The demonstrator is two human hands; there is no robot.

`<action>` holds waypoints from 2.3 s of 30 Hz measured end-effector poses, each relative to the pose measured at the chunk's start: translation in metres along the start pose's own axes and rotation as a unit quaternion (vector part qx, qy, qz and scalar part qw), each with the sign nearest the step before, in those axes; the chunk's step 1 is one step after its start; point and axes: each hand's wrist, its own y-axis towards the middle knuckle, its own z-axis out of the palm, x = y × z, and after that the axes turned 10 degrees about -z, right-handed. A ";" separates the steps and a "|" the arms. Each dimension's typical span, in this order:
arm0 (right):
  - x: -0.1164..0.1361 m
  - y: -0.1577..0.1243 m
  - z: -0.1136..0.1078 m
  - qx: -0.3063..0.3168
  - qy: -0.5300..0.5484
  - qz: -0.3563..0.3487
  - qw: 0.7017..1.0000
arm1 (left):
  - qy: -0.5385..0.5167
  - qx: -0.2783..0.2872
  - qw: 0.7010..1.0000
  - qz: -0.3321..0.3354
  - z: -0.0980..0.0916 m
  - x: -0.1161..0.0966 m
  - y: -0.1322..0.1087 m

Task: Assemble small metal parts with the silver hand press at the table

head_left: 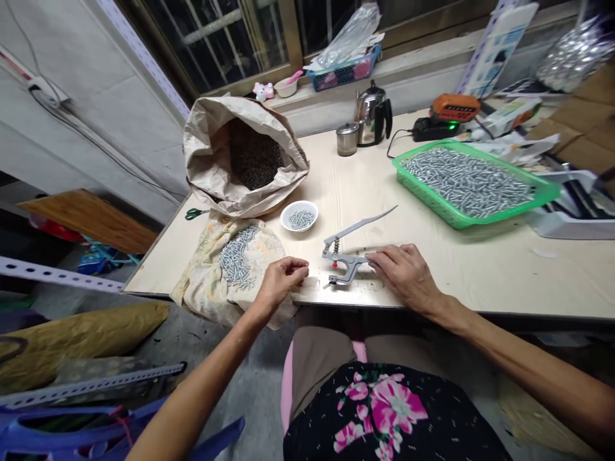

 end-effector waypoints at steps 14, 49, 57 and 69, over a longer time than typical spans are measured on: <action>0.002 0.006 -0.008 -0.022 -0.024 0.006 0.999 | -0.163 0.074 0.981 -0.078 0.052 -0.016 0.005; -0.010 -0.003 0.015 0.066 0.066 0.026 0.995 | 0.079 0.157 0.961 -0.212 0.056 -0.031 0.022; -0.003 -0.006 0.006 -0.017 0.015 0.000 1.000 | 0.157 0.050 0.986 -0.006 0.057 -0.024 0.007; -0.004 -0.007 0.010 -0.100 -0.025 -0.046 0.994 | 0.184 -0.031 0.979 0.080 0.068 -0.012 -0.006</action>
